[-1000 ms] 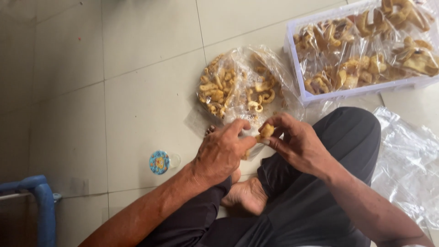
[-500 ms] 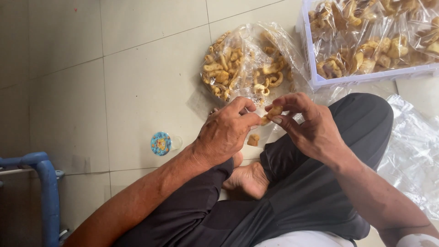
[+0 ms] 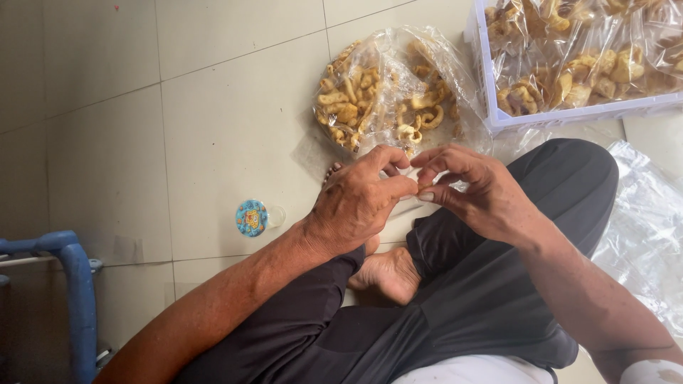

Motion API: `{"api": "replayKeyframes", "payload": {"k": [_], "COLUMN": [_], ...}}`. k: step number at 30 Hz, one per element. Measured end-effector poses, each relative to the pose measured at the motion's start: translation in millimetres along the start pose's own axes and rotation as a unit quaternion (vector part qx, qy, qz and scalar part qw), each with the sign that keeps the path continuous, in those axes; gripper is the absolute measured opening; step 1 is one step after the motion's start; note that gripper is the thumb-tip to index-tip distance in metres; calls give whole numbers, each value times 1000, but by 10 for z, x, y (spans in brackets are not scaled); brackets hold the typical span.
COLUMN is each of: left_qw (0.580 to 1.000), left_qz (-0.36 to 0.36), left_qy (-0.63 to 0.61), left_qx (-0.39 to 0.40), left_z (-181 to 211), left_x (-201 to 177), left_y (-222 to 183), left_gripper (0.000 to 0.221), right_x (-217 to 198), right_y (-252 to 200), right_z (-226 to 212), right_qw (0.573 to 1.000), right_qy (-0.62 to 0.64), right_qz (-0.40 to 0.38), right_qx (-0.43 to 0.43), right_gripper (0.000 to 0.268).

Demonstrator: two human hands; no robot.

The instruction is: The person places individual fried food items into small plastic bags, then places the filled bags into a white crate.

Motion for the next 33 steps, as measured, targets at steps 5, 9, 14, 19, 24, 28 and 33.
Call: {"api": "replayKeyframes", "payload": {"k": [5, 9, 14, 19, 24, 28, 33], "left_qw": [1000, 997, 978, 675, 674, 700, 701], "left_qz": [12, 65, 186, 157, 169, 165, 153], "left_qy": [-9, -23, 4, -544, -602, -587, -603], "left_qx": [22, 18, -90, -473, -393, -371, -349], "left_z": [65, 83, -246, -789, -822, -860, -657], "left_x": [9, -107, -317, 233, 283, 272, 156], "left_y": [13, 55, -21, -342, -298, -314, -222], "left_gripper": [14, 28, 74, 106, 46, 34, 51], "right_x": [21, -18, -116, -105, -79, -197, -124], "right_y": [-34, -134, -225, -362, -398, -480, -436], "right_z": [132, 330, 495, 786, 757, 781, 725], "right_qw": [999, 987, 929, 890, 908, 924, 928], "right_qy": [41, 152, 342, 388, 325, 235, 202], "right_qz": [-3, 25, 125, 237, 263, 302, 313], "right_qx": [15, 48, 73, 32, 36, 18, 14], "right_gripper": [15, 14, 19, 22, 19, 18, 22]}}
Point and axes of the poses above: each hand's wrist, its own y-axis towards the middle knuckle, its own x-axis out of the palm, z = x × y, the point moved 7 cm from there along y, towards the middle knuckle
